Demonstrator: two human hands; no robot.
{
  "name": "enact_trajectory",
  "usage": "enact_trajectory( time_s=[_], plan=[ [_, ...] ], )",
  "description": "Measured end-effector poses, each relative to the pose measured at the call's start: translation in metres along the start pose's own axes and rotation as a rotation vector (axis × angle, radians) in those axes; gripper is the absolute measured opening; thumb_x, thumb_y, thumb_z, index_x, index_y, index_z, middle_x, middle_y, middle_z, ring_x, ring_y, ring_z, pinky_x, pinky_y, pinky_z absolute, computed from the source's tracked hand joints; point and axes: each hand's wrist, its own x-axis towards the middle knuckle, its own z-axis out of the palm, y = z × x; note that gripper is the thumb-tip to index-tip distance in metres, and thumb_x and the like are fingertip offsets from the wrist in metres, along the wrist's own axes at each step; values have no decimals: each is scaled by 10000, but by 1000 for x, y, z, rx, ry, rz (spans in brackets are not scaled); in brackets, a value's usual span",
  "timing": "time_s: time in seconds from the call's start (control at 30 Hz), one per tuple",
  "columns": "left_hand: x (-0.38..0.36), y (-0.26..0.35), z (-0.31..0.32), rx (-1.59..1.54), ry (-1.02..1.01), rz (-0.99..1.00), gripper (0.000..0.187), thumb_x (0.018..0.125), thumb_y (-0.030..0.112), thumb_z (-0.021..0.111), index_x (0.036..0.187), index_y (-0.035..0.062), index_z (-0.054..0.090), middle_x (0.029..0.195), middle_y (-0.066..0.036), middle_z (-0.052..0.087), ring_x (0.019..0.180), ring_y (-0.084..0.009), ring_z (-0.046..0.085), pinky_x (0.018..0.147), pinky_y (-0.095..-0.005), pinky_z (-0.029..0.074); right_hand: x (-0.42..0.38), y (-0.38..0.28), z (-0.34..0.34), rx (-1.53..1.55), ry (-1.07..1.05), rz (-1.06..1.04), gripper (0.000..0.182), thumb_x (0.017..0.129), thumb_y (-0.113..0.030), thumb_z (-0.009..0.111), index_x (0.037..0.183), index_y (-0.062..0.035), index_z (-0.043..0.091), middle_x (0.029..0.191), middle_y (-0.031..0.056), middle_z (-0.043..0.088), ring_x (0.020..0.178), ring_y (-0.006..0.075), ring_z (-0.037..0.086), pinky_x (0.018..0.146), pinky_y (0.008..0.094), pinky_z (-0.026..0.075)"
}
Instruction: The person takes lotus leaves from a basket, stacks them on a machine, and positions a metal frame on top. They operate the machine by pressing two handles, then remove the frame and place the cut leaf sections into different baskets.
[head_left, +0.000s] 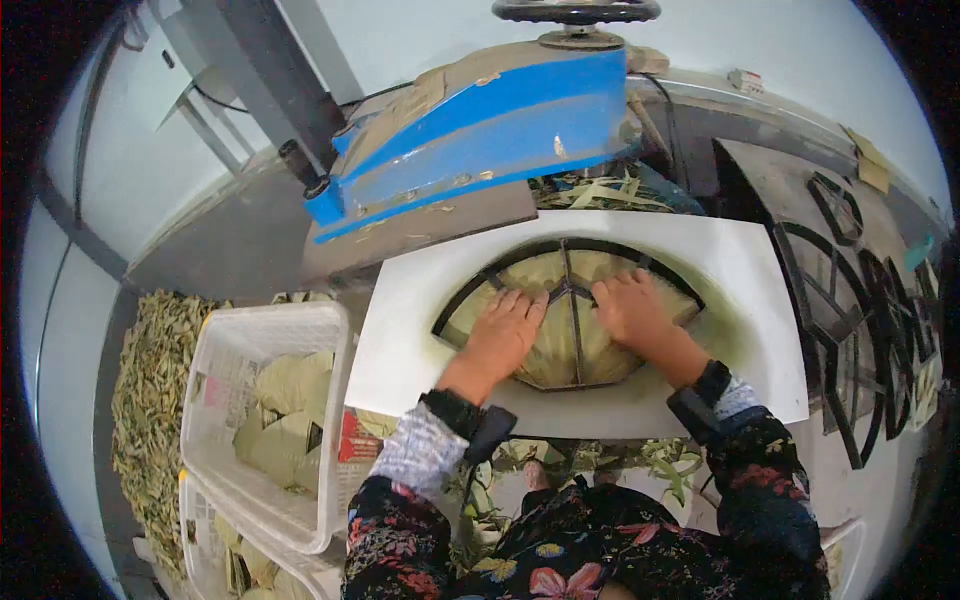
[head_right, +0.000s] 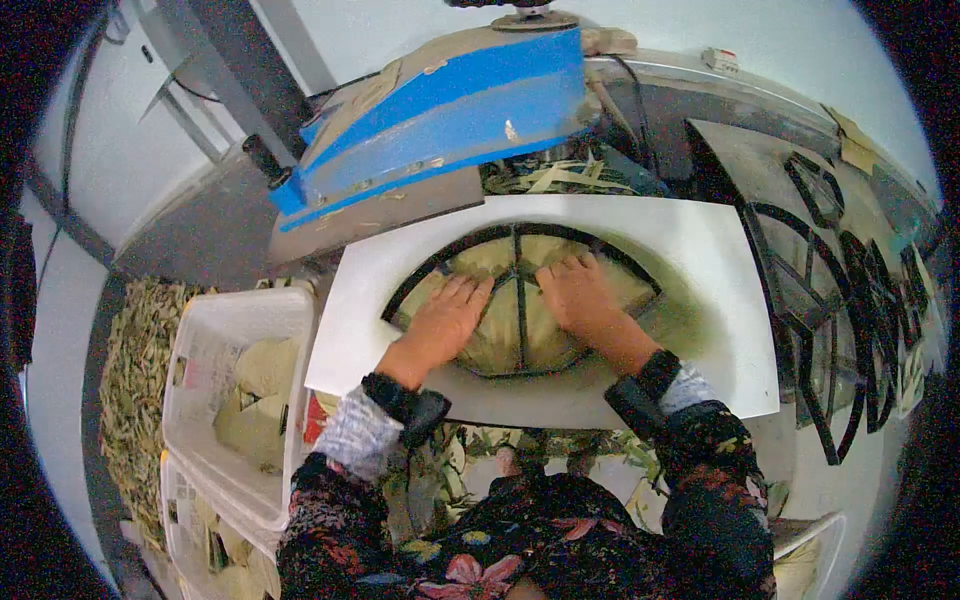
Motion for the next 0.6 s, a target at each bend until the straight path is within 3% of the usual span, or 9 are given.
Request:
enact_trajectory(
  time_s=[0.07, 0.2, 0.3, 0.37, 0.4, 0.5, 0.53, 0.6],
  plan=[
    [10, -6, 10, 136, -45, 137, 457, 799, 119, 493, 1255, 156, 488, 1091, -144, 546, 1022, -282, 530, 969, -382, 381, 0, 13, 13, -114, 7, -73, 155, 810, -191, 496, 913, -84, 539, 743, 88, 632, 763, 294, 624, 908, 461, 358],
    [0, -8, -35, 103, -235, 271, 435, 804, 110, 478, 1226, 209, 518, 967, -106, 567, 945, -244, 550, 909, -395, 404, -5, -10, -2, -250, -158, -117, 136, 780, -129, 497, 890, -63, 543, 695, 96, 632, 714, 286, 633, 880, 458, 391],
    [-25, -9, -55, 63, -113, 428, 416, 778, 126, 512, 1176, 240, 536, 895, -86, 559, 905, -247, 553, 851, -426, 409, -27, -45, -10, -189, -94, -184, 169, 733, -93, 523, 888, -28, 538, 684, 107, 636, 706, 277, 641, 813, 436, 446],
    [-36, -8, -67, 65, -396, 390, 398, 760, 140, 534, 1134, 271, 572, 931, -90, 555, 915, -256, 550, 884, -454, 390, -32, -60, -10, -59, 191, -286, 163, 655, -95, 539, 799, -20, 522, 551, 61, 555, 543, 221, 567, 604, 348, 438],
    [-39, -8, -68, 63, -403, 385, 398, 760, 140, 534, 1134, 271, 572, 931, -90, 555, 915, -256, 550, 884, -454, 390, -32, -62, -15, -110, 121, -315, 173, 640, -88, 558, 799, -24, 538, 583, 87, 560, 558, 223, 583, 532, 320, 433],
    [-33, -2, -83, 90, -388, 356, 390, 708, 160, 601, 1091, 236, 605, 935, -101, 546, 920, -264, 547, 903, -482, 376, -24, -52, -26, -4, -54, -308, 153, 665, -85, 580, 792, -17, 531, 655, 128, 578, 590, 255, 597, 539, 352, 457],
    [-18, 11, -112, 61, -233, 321, 395, 667, 169, 632, 1061, 192, 617, 914, -100, 552, 900, -266, 552, 909, -480, 378, -25, -46, -25, -6, -53, -315, 153, 665, -85, 580, 792, -17, 531, 655, 128, 578, 590, 255, 597, 539, 352, 457],
    [0, 39, -156, -26, 95, 323, 440, 594, 191, 680, 1022, 107, 623, 894, -94, 562, 865, -273, 559, 895, -471, 403, -29, -33, -17, 113, -23, -183, 174, 714, -85, 582, 854, -10, 513, 734, 177, 585, 623, 324, 590, 551, 430, 456]
  ],
)
